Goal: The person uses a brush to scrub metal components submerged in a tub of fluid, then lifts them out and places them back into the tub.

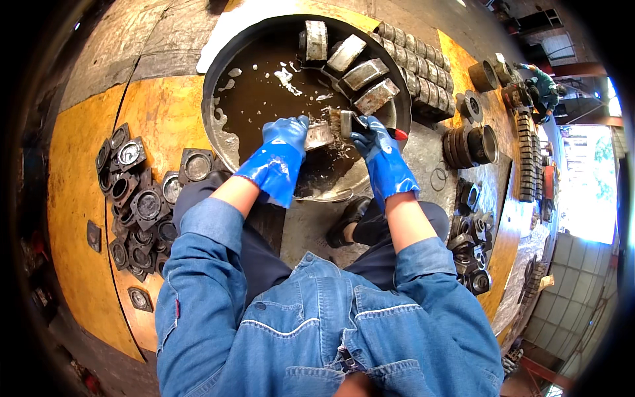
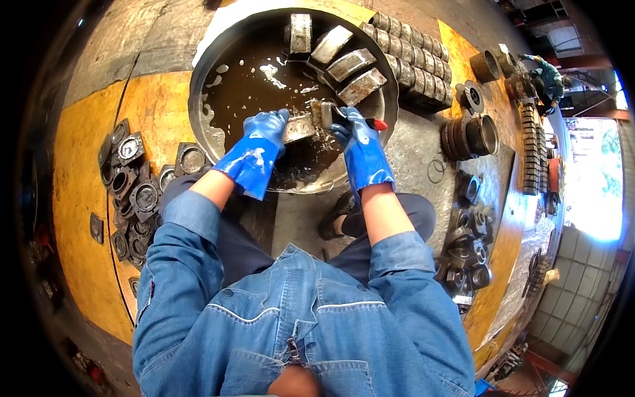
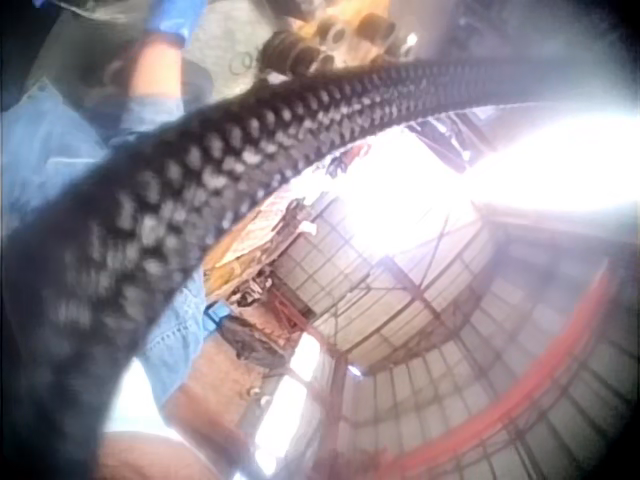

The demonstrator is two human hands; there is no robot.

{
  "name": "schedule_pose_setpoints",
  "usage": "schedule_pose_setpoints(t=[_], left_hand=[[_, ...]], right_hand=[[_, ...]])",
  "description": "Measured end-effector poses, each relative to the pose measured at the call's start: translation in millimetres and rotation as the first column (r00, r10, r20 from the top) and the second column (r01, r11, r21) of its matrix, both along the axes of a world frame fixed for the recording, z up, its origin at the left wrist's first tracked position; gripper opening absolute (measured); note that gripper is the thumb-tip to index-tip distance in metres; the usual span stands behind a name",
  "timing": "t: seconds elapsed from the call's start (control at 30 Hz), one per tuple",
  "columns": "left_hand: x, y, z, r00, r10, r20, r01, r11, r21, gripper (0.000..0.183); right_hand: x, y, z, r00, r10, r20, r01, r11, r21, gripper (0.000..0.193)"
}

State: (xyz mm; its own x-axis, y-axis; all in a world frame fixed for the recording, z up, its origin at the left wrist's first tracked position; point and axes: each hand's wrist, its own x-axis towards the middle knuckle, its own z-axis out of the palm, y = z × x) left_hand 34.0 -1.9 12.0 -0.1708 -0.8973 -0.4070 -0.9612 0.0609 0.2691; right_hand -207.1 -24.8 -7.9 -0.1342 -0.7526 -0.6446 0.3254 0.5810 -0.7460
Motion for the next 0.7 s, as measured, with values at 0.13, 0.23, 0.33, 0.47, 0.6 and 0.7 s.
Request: schedule_pose_setpoints(t=[0.13, 0.23, 0.33, 0.47, 0.6, 0.7], left_hand=[[12.5, 6.8, -8.0, 0.997, 0.003, -0.075, -0.011, 0.994, -0.112, 0.058], [7.8, 8.8, -6.5, 0.998, 0.023, -0.056, -0.027, 0.997, -0.073, 0.064], [15.9, 8.4, 6.6, 0.991, 0.035, -0.132, -0.036, 0.999, -0.009, 0.078], [27.0, 6.1, 18.5, 0.906, 0.126, -0.403, -0.150, 0.988, -0.028, 0.079], [47.5, 5.5, 6.3, 0.714, 0.309, -0.628, -0.345, 0.936, 0.068, 0.062], [57.3, 3.3, -6.1, 0.471, 0.416, -0.778, -0.407, 0.885, 0.227, 0.055]], right_hand=[[8.1, 15.1, -13.2, 0.999, -0.039, 0.024, 0.037, 0.997, 0.066, 0.022], [6.7, 7.0, -27.5, 1.000, 0.008, 0.003, -0.009, 0.981, 0.193, 0.021], [14.3, 23.1, -46.7, 0.999, 0.047, 0.019, -0.049, 0.991, 0.121, 0.025], [25.1, 21.8, -65.4, 0.995, 0.043, -0.088, -0.032, 0.992, 0.123, 0.036], [36.8, 17.6, -63.7, 0.786, 0.353, -0.508, -0.170, 0.913, 0.371, 0.049], [25.2, 18.2, -43.9, 0.778, 0.446, -0.443, -0.404, 0.894, 0.193, 0.042]])
